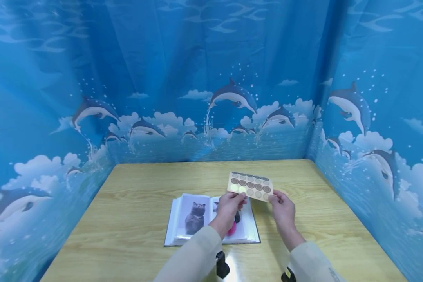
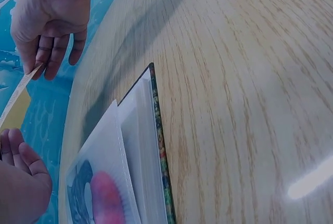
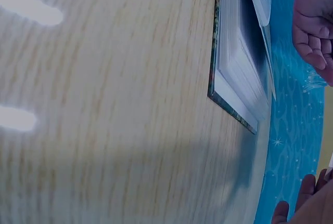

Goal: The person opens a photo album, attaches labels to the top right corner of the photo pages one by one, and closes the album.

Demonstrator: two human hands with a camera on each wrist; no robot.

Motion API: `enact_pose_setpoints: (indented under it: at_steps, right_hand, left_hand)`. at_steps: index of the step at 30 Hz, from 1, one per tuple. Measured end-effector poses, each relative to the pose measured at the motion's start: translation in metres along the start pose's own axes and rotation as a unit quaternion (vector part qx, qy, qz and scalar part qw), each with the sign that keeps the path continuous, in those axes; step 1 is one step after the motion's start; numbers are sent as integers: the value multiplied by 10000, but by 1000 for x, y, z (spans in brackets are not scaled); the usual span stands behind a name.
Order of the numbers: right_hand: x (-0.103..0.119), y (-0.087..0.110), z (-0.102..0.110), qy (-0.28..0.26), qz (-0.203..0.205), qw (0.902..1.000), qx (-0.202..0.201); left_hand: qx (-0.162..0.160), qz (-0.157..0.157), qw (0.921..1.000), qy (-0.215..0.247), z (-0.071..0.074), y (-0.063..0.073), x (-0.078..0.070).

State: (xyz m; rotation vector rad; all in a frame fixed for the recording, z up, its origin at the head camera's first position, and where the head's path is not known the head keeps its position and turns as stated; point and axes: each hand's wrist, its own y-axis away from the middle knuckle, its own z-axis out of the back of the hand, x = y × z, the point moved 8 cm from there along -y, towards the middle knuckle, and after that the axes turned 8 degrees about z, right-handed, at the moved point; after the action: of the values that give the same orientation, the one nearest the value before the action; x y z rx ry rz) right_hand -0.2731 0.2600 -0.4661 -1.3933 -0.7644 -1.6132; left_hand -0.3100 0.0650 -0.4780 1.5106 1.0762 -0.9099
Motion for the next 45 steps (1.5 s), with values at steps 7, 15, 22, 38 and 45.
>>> enact_pose_setpoints:
  at_steps: [7, 15, 22, 38, 45]
  right_hand:
    - [-1, 2, -1, 159, 18, 9998, 104]
    - [20, 5, -8, 1540, 1618, 9742, 334]
    - [46, 18, -34, 2649, 3036, 9134, 583]
    - [47, 27, -46, 2714, 2960, 9126, 775]
    - [44, 26, -49, 2816, 2858, 9123, 818]
  left_hand:
    - [95, 69, 9997, 207, 0, -1, 0]
    - [224, -27, 9992, 319, 2, -1, 0]
    - [229, 4, 9993, 278, 3, 2, 2]
    - [160, -111, 9996, -206, 0, 3, 7]
    - [107, -57, 9985, -525, 2, 2, 9]
